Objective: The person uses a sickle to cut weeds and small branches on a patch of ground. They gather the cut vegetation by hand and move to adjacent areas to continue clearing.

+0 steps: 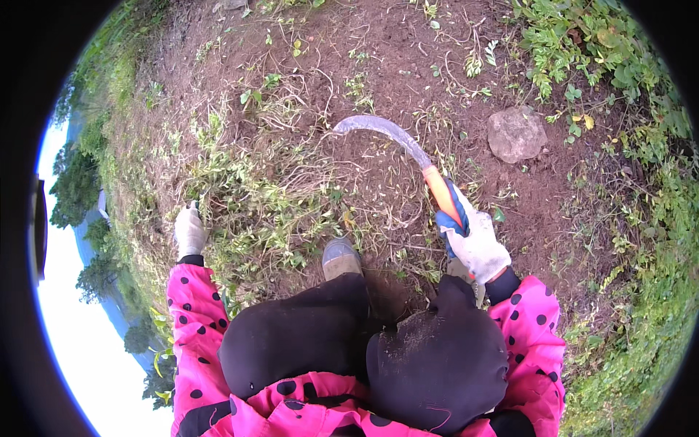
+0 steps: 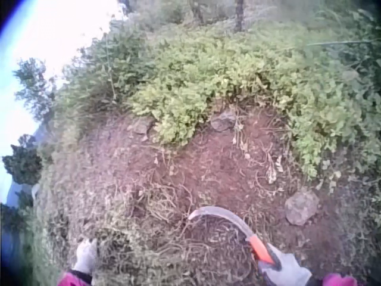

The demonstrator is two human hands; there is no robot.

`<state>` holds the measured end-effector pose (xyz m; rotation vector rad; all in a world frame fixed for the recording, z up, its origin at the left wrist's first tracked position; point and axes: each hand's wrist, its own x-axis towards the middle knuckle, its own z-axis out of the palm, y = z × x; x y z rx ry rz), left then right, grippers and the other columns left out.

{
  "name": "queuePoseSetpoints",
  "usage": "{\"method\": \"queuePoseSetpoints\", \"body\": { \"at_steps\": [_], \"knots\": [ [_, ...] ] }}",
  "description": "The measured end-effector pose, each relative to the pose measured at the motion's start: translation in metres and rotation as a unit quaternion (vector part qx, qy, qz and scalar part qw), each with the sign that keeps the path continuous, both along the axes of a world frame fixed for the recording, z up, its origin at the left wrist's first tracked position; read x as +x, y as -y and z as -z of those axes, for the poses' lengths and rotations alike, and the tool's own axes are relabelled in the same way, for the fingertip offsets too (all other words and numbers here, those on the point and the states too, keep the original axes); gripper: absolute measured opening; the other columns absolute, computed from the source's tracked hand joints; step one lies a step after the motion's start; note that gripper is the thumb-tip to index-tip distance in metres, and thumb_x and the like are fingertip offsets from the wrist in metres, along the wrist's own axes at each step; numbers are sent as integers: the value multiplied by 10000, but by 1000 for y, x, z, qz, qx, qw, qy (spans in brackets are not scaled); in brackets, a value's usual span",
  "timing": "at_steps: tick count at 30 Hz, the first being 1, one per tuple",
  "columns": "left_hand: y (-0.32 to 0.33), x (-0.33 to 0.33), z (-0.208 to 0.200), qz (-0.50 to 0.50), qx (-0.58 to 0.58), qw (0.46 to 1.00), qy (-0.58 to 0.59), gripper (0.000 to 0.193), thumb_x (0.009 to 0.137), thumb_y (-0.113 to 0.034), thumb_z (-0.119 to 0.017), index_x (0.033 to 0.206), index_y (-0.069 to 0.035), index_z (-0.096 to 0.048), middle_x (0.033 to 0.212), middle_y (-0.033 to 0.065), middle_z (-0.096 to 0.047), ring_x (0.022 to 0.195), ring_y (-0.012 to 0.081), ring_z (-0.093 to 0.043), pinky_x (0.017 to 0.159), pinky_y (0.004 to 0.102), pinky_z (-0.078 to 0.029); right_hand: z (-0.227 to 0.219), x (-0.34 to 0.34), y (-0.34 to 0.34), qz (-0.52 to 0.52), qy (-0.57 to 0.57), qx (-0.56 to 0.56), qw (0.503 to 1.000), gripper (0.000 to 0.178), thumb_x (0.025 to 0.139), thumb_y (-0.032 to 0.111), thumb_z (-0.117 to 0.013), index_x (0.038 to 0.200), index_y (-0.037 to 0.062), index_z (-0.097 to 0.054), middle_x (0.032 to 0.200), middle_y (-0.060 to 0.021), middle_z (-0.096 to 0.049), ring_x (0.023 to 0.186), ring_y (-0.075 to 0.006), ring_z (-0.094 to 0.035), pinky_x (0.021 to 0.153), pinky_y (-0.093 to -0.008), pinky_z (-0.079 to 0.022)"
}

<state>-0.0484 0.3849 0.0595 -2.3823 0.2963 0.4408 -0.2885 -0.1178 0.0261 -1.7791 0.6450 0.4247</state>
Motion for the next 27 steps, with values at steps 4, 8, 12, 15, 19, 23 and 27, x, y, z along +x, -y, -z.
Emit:
{"method": "queuePoseSetpoints", "body": {
  "at_steps": [4, 8, 12, 15, 19, 23, 27],
  "knots": [
    [118, -20, -49, 40, -118, 992, 16, 826, 620, -233, -774, 1324, -86, -366, 1207, 184, -468, 1085, 323, -472, 906, 401, -409, 32, 74, -27, 160, 17, 110, 981, 515, 854, 106, -561, 1340, 142, -394, 687, -16, -547, 459, -76, -462, 411, -254, -418],
    [244, -19, -35, 191, -324, 926, -17, 825, 695, -330, -711, 1382, -132, -301, 1338, 135, -386, 1236, 330, -357, 972, 438, -338, 58, 99, -31, 56, -37, 106, 992, 520, 844, 115, -556, 1337, 149, -392, 678, -31, -557, 463, -102, -486, 423, -277, -436],
    [273, 33, 44, 319, -247, 909, -109, 1006, 618, -453, -737, 1403, -86, -226, 1376, 147, -356, 1282, 327, -312, 986, 440, -317, 42, 49, -50, -6, -48, 112, 993, 549, 823, 152, -588, 1333, 102, -391, 702, -73, -573, 521, -122, -532, 467, -300, -457],
    [265, 36, 66, 122, -229, 935, -243, 1014, 629, -569, -696, 1366, -15, -274, 1307, 190, -424, 1199, 328, -408, 984, 407, -331, 44, -2, -15, -30, 20, -25, 999, 563, 807, 97, -580, 1336, 78, -388, 740, -69, -587, 574, -103, -550, 520, -289, -477],
    [215, -28, 63, 146, -130, 954, -226, 1098, 573, -573, -726, 1336, 72, -270, 1286, 205, -429, 1200, 328, -400, 982, 419, -320, 22, -7, 16, 166, -12, 16, 986, 627, 775, -18, -562, 1359, 47, -342, 831, -51, -617, 637, -75, -565, 582, -237, -490],
    [200, -74, 54, 142, -45, 942, -302, 1140, 563, -532, -742, 1366, 69, -200, 1394, 228, -286, 1305, 348, -259, 1026, 443, -257, 30, 31, 6, -16, 73, -91, 993, 602, 798, 98, -584, 1351, 56, -350, 1026, -172, -617, 868, -278, -603, 799, -368, -464],
    [174, -103, 82, 175, -62, 969, -160, 1081, 603, -467, -735, 1411, -34, -163, 1460, 189, -165, 1343, 359, -162, 1054, 480, -165, 46, 78, -36, -176, 53, -190, 964, 586, 824, 236, -566, 1344, 79, -345, 996, -256, -586, 899, -415, -562, 803, -460, -429]
  ]
}}
